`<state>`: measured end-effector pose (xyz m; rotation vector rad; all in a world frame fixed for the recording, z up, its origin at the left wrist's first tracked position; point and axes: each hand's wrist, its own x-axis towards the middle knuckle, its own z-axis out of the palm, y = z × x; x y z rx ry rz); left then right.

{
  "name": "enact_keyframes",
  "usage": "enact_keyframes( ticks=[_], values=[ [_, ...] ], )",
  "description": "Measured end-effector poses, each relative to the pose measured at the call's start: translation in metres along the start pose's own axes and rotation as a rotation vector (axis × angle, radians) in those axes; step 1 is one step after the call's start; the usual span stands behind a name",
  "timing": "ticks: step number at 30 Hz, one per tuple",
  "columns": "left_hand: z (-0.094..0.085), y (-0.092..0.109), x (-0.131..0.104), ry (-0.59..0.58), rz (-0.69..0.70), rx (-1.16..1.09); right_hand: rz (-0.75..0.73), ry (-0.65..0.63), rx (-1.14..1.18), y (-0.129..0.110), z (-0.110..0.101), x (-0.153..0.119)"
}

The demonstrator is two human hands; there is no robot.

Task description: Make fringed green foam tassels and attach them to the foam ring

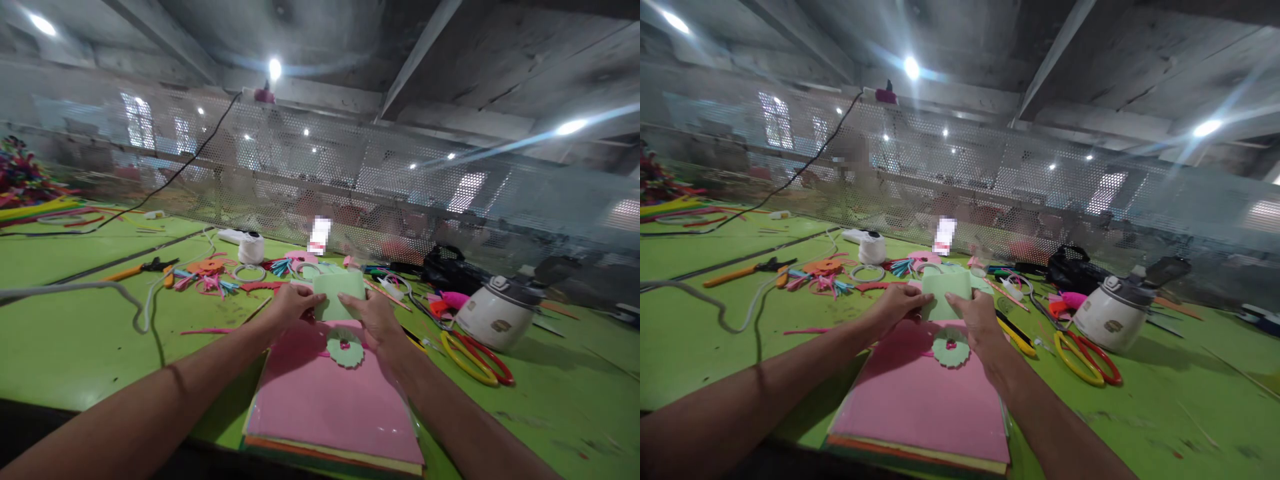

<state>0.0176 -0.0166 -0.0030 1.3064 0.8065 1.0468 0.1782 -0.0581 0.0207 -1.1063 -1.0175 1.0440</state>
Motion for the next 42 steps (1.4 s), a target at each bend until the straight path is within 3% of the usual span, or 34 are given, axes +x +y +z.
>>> enact_keyframes(
  ticks=[4, 11, 17, 42],
  values=[
    [0.000, 0.003, -0.002, -0.078, 0.033, -0.078, 0.033, -0.045, 0.046, 0.000, -0.004, 0.004],
    [-0.003, 0.018, -0.010, -0.254, 0.092, -0.172, 0.124, -0.274, 0.129, -0.009, -0.012, 0.009],
    [-0.002, 0.021, -0.015, -0.330, 0.096, -0.232, 0.148, -0.416, 0.159, -0.018, -0.012, 0.003],
    [-0.005, 0.021, -0.016, -0.484, 0.138, -0.329, 0.184, -0.501, 0.190, -0.017, -0.015, 0.004]
  ],
)
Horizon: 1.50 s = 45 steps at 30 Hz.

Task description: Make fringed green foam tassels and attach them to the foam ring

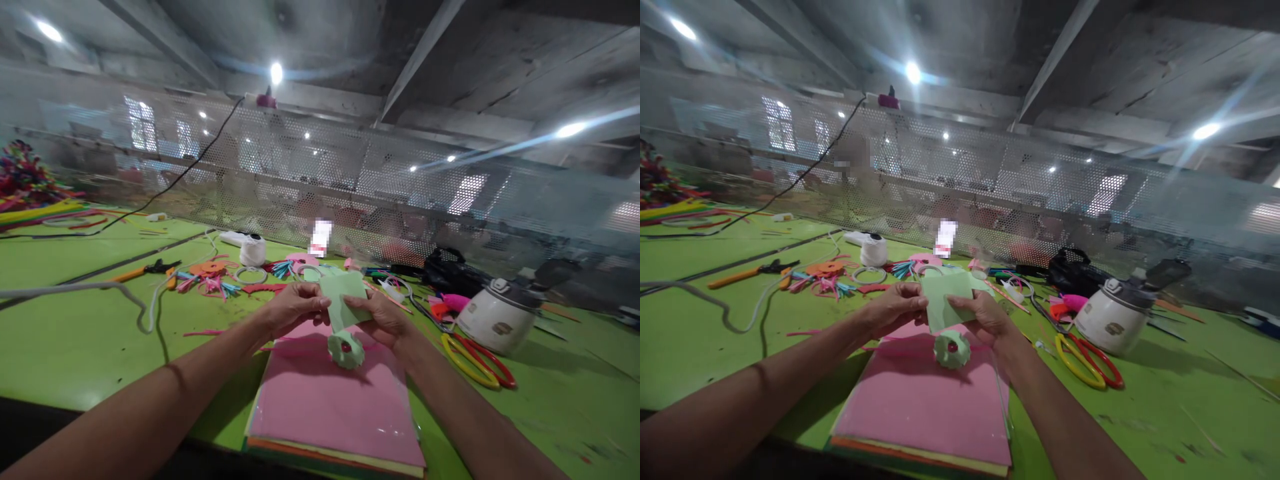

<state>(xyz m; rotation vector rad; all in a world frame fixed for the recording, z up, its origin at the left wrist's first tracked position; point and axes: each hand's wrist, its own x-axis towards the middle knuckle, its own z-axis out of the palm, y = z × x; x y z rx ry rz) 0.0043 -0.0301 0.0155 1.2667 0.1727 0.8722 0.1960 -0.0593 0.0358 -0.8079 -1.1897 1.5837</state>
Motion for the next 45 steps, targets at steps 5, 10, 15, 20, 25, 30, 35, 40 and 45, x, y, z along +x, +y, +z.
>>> enact_keyframes(
  ticks=[5, 10, 15, 20, 25, 30, 35, 40, 45],
  values=[
    [0.000, 0.000, -0.001, -0.026, 0.033, 0.015, 0.017, 0.001, 0.008, -0.001, 0.003, -0.001],
    [0.000, 0.001, 0.000, -0.021, 0.043, 0.029, 0.023, 0.002, 0.015, -0.002, 0.005, -0.002],
    [0.001, 0.001, 0.000, -0.015, 0.042, 0.042, 0.014, -0.036, 0.031, -0.001, 0.003, -0.002],
    [0.002, 0.002, 0.000, -0.008, 0.039, 0.049, 0.005, -0.059, 0.025, 0.000, 0.003, -0.002],
    [0.003, 0.003, 0.000, -0.005, 0.023, 0.052, 0.016, -0.057, 0.021, -0.002, 0.005, -0.003],
    [0.002, 0.001, 0.000, 0.004, 0.027, 0.066, 0.014, -0.059, 0.007, -0.001, 0.004, -0.003],
    [-0.002, 0.001, 0.002, 0.072, 0.036, 0.151, -0.035, -0.028, -0.018, 0.003, 0.000, 0.001],
    [-0.005, 0.003, 0.002, 0.127, 0.013, 0.191, -0.075, -0.035, -0.031, 0.000, -0.003, 0.001],
    [-0.007, 0.002, 0.002, 0.111, -0.027, 0.182, -0.050, -0.009, -0.087, -0.008, -0.009, -0.003]
  ],
)
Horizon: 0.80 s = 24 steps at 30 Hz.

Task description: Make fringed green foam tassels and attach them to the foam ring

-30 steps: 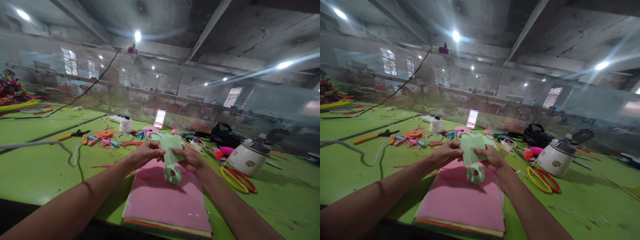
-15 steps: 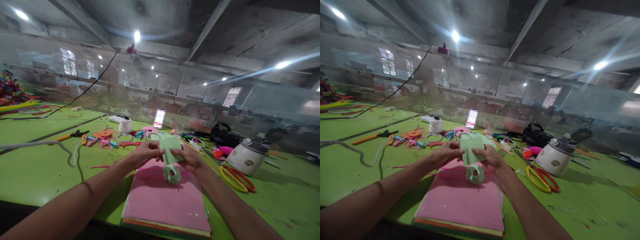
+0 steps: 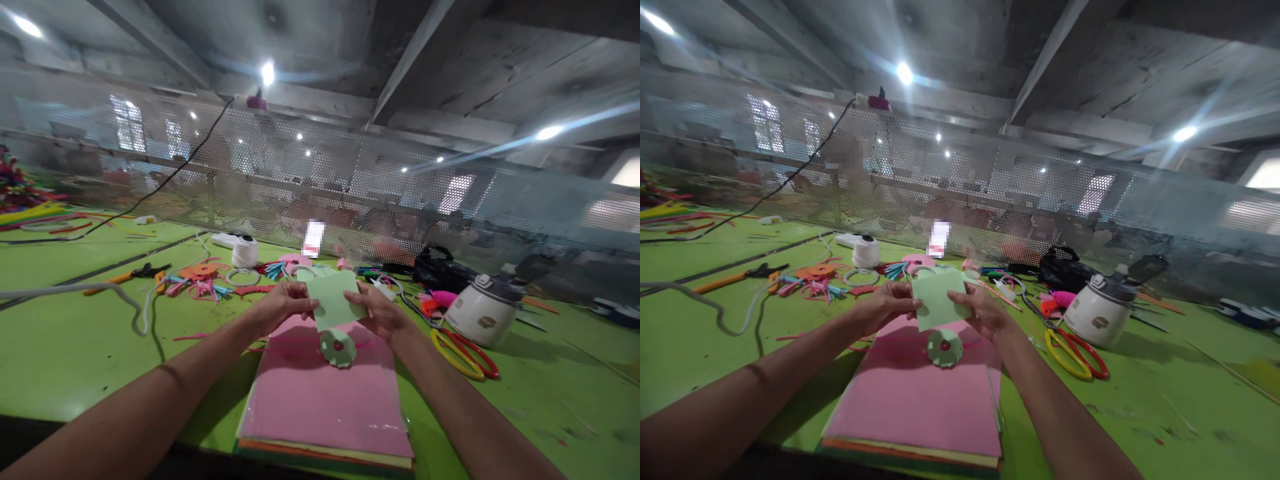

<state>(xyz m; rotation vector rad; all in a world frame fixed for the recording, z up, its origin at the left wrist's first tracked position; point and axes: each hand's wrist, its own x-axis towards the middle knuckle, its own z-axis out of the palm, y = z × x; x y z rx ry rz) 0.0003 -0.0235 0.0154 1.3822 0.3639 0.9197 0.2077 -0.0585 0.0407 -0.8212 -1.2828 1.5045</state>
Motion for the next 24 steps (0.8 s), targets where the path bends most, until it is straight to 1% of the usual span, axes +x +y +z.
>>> enact_keyframes(
  ticks=[4, 8, 14, 19, 24],
  values=[
    [-0.002, -0.003, 0.001, 0.010, 0.010, 0.046, 0.007, 0.032, -0.006, -0.002, 0.002, -0.001],
    [-0.003, -0.007, 0.003, 0.018, 0.049, 0.084, -0.009, 0.110, 0.000, 0.000, 0.003, 0.002],
    [-0.006, -0.011, 0.006, 0.074, 0.102, 0.133, -0.077, 0.224, -0.001, 0.003, -0.009, 0.010],
    [-0.009, -0.012, 0.007, 0.091, 0.097, 0.150, -0.134, 0.293, -0.031, 0.003, -0.012, 0.013],
    [-0.010, -0.012, 0.008, 0.117, 0.078, 0.111, -0.190, 0.316, -0.102, 0.005, -0.010, 0.013]
  ],
)
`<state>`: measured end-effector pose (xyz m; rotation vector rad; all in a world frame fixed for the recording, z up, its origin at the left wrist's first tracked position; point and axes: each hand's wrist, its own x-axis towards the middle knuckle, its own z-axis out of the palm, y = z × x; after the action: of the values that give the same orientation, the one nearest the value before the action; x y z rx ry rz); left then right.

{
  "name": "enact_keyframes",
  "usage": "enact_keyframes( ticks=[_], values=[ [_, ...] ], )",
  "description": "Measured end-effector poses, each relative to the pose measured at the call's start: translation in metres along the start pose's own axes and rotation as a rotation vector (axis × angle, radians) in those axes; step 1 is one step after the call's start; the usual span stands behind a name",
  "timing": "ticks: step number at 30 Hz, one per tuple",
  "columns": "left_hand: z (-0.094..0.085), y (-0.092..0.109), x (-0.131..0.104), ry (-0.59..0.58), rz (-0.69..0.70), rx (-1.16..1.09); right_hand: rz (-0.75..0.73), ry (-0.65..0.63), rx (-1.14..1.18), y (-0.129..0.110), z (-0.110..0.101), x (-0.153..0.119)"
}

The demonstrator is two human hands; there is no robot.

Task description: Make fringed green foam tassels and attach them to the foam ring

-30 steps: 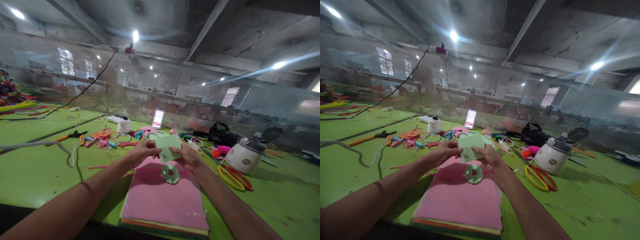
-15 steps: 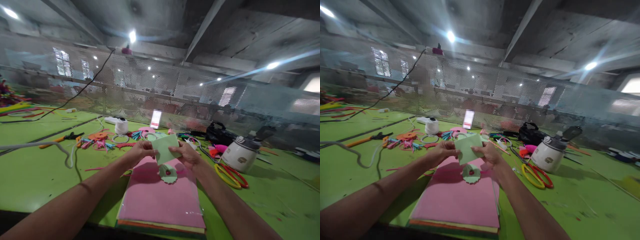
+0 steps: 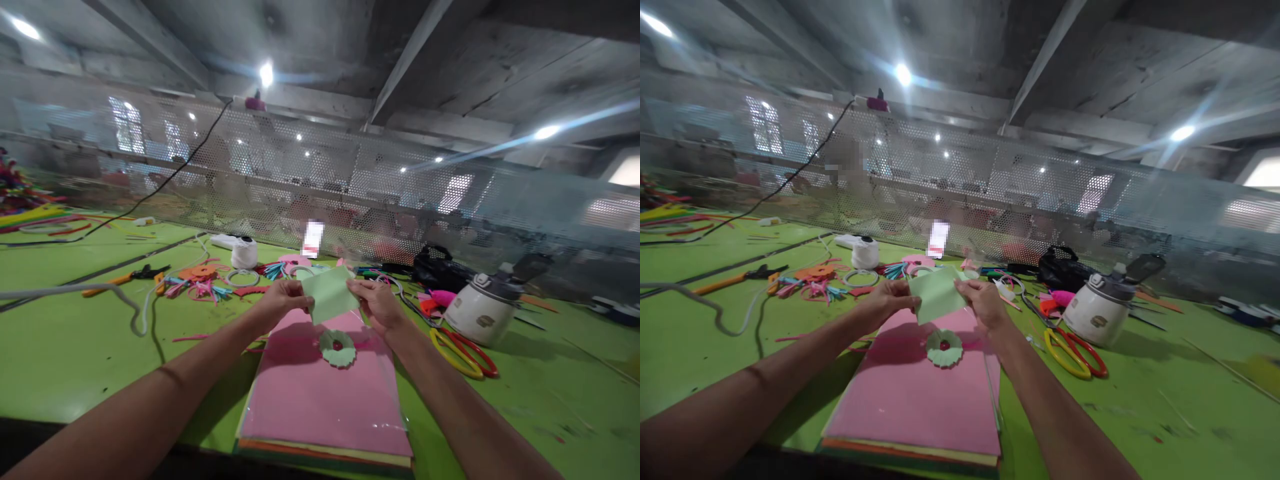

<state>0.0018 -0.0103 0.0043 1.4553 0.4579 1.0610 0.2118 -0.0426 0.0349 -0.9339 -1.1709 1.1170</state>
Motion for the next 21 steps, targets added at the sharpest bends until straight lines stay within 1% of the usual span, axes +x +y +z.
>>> enact_keyframes(
  ticks=[4, 8, 12, 15, 21],
  values=[
    [0.001, 0.001, 0.000, 0.025, -0.027, -0.035, -0.033, -0.014, -0.059, 0.005, 0.000, 0.000],
    [0.002, 0.007, -0.002, 0.057, -0.076, -0.063, -0.066, -0.013, -0.104, 0.010, -0.001, 0.001],
    [0.005, 0.013, -0.003, 0.057, -0.140, -0.222, -0.099, 0.014, -0.134, 0.010, 0.002, 0.000],
    [0.011, 0.010, -0.003, 0.049, -0.209, -0.319, -0.115, 0.030, -0.144, 0.010, 0.011, -0.004],
    [0.024, -0.001, -0.003, 0.211, -0.218, -0.302, -0.123, 0.050, -0.127, 0.010, 0.030, -0.017]
  ],
)
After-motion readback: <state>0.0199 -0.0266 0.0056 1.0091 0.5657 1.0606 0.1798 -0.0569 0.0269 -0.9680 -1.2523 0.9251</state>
